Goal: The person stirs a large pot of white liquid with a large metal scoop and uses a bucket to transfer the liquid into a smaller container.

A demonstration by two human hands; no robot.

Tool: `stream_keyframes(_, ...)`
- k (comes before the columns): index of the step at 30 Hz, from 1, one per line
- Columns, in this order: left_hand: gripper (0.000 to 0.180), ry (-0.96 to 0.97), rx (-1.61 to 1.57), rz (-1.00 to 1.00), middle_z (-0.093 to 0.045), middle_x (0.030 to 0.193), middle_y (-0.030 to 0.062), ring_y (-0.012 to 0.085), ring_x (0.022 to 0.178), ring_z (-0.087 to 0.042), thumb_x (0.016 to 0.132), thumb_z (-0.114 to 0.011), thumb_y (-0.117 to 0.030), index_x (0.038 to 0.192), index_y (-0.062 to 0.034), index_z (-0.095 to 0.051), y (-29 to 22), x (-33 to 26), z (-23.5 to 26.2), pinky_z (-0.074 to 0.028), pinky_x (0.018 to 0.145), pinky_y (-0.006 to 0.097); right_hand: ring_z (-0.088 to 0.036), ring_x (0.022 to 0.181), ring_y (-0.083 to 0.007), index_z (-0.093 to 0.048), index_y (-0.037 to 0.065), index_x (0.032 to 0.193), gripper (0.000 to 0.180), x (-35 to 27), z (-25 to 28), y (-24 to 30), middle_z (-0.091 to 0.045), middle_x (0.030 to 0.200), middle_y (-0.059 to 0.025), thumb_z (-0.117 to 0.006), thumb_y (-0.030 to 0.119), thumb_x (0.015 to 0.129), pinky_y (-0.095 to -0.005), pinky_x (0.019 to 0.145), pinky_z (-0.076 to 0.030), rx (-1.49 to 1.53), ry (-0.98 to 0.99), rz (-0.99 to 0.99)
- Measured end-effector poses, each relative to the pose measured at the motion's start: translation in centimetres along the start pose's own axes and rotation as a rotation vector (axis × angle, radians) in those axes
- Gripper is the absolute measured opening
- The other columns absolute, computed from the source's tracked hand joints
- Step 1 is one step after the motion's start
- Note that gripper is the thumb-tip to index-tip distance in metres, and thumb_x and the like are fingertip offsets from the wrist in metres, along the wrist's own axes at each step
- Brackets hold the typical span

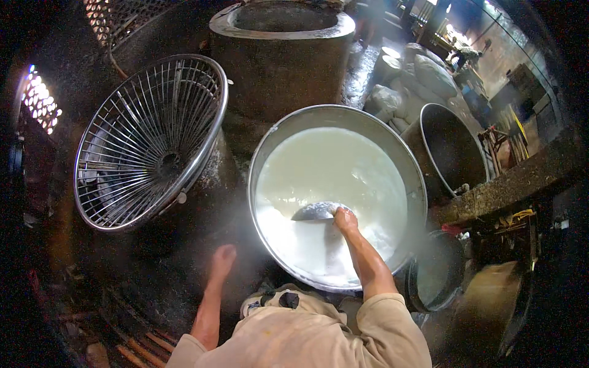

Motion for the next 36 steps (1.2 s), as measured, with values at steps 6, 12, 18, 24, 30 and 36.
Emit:
stream_keyframes(6,0.043,0.019,0.154,0.094,-0.055,0.099,0.0201,0.027,0.093,-0.054,0.076,-0.053,-0.019,0.112,0.0033,-0.042,-4.0,1.6,-6.9,-0.042,0.08,0.033,-0.054,0.086,-0.0358,-0.056,0.004,0.08,0.019,-4.7,1.2,-8.0,-0.057,0.085,-0.0198,-0.049,0.013,0.065,-0.0429,0.072,-0.043,-0.213,0.053,-0.02)
stream_keyframes(12,0.047,0.112,0.16,0.227,-0.048,0.109,0.0233,0.032,0.104,-0.045,0.077,-0.05,-0.022,0.116,0.0018,-0.039,-7.1,2.1,-11.7,-0.035,0.088,0.038,-0.053,0.087,-0.0357,-0.053,0.0,0.087,0.021,-7.9,4.8,-17.8,-0.057,0.089,-0.0202,-0.046,0.015,0.074,-0.0431,0.074,-0.043,-0.224,-0.013,-0.003)
stream_keyframes(18,0.034,-0.035,0.238,0.204,-0.051,0.1,0.0248,0.0362,0.095,-0.049,0.077,-0.049,-0.019,0.102,0.0045,-0.046,-7.5,1.5,-12.7,-0.039,0.081,0.04,-0.057,0.08,-0.0324,-0.055,0.003,0.089,0.022,-11.0,18.0,-19.2,-0.058,0.085,-0.0193,-0.044,0.018,0.079,-0.0407,0.069,-0.046,-0.315,0.133,0.107)
stream_keyframes(24,0.037,-0.053,0.192,0.302,-0.052,0.102,0.0227,0.0348,0.098,-0.049,0.076,-0.052,-0.017,0.106,0.0031,-0.046,-9.7,0.5,-12.0,-0.038,0.084,0.039,-0.054,0.079,-0.0379,-0.054,0.002,0.092,0.033,-8.6,25.0,-18.7,-0.056,0.078,-0.0221,-0.037,0.029,0.083,-0.0446,0.065,-0.042,-0.091,-0.336,0.131)
stream_keyframes(30,0.043,-0.043,0.218,0.318,-0.047,0.111,0.0237,0.0337,0.105,-0.044,0.078,-0.05,-0.022,0.112,0.0038,-0.042,-11.0,1.3,-13.5,-0.035,0.088,0.038,-0.054,0.085,-0.0374,-0.042,0.008,0.114,0.049,1.2,16.3,-26.2,-0.055,0.095,-0.0197,-0.058,0.02,0.068,-0.0424,0.076,-0.045,-0.195,-0.423,-0.205)
stream_keyframes(36,0.057,0.021,0.22,0.41,-0.035,0.124,0.0217,0.0328,0.116,-0.033,0.079,-0.046,-0.033,0.123,0.0009,-0.031,-10.2,1.4,-12.2,-0.026,0.096,0.038,-0.056,0.08,-0.0352,-0.052,0.001,0.096,0.036,2.3,9.5,-26.5,-0.057,0.085,-0.0221,-0.056,0.024,0.068,-0.0407,0.069,-0.045,0.428,-0.171,-0.293)
Point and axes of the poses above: each hand's wrist, its own x-axis towards the middle knuckle, its own z-axis out of the back of the hand, y = z × x, the point moved 1 cm from there along x, towards the middle knuckle
